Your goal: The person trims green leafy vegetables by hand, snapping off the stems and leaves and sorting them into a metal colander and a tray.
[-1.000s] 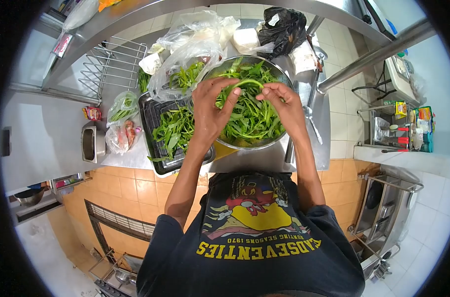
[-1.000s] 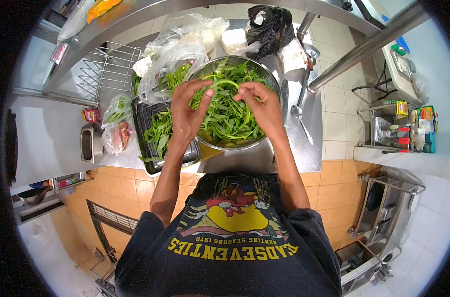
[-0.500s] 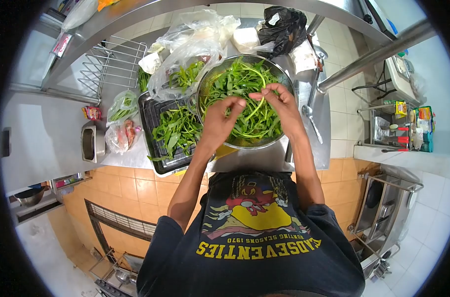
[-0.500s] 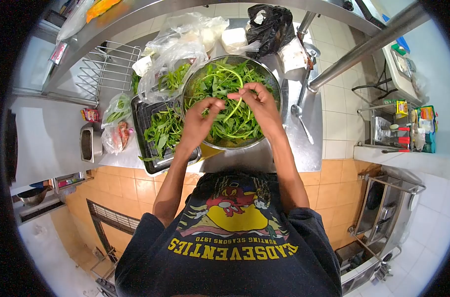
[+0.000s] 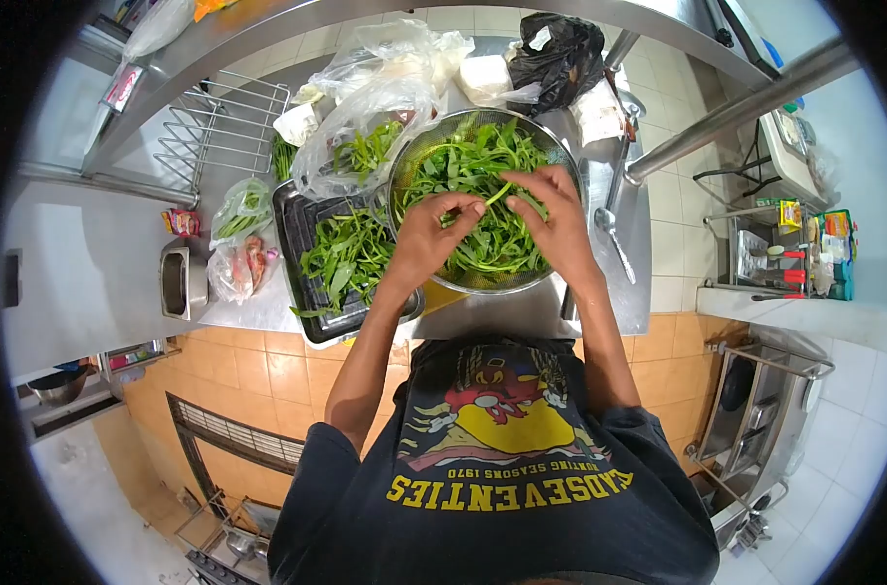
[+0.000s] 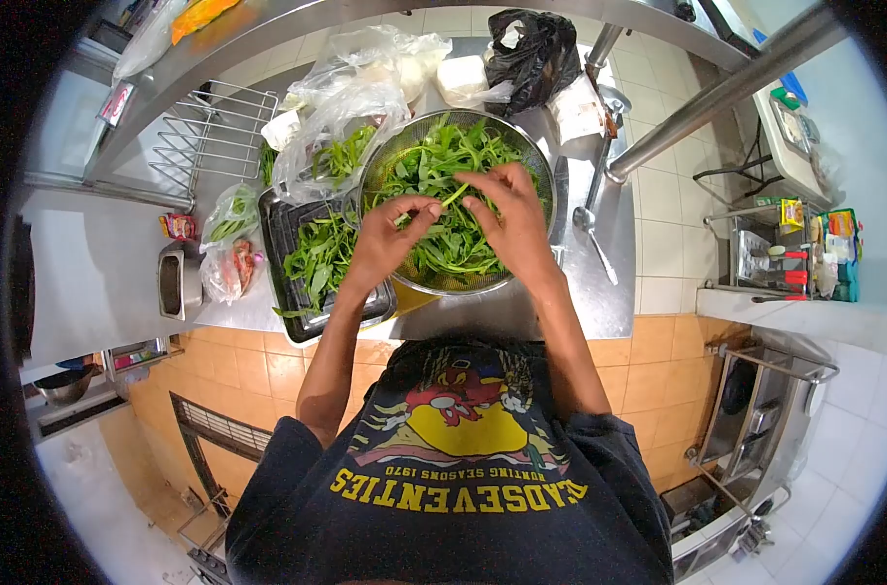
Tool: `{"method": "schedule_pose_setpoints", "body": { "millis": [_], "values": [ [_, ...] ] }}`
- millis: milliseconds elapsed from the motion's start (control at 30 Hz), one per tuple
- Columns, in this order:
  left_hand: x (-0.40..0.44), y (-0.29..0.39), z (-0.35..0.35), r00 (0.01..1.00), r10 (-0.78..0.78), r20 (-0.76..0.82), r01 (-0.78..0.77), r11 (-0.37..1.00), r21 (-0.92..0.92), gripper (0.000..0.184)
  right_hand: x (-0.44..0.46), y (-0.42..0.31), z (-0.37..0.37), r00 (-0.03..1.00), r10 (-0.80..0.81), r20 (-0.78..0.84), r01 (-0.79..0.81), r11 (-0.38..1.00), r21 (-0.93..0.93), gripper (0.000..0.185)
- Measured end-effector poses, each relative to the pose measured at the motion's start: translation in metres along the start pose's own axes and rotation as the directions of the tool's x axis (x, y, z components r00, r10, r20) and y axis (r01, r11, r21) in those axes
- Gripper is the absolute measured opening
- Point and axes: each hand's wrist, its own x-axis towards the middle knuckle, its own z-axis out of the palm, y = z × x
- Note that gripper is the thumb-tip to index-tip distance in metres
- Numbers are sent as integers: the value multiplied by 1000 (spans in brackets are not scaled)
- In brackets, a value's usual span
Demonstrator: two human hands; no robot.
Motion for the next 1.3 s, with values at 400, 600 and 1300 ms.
{"method": "schedule_pose_setpoints", "body": {
  "millis": [400, 600, 1300],
  "values": [
    [8, 18, -6, 975, 221, -1, -216, 955, 205, 20, 9, -14, -7, 940, -337, 58, 338, 892, -300, 10],
    [3, 30, -6, 946, 309, -98, -243, 874, 420, 15, 11, -21, -8, 942, -328, 67, 333, 903, -270, 8],
    [2, 18, -22, 978, 51, -205, -44, 998, 39, 18, 9, -17, -10, 965, -260, 28, 259, 941, -218, 9]
  ]
}}
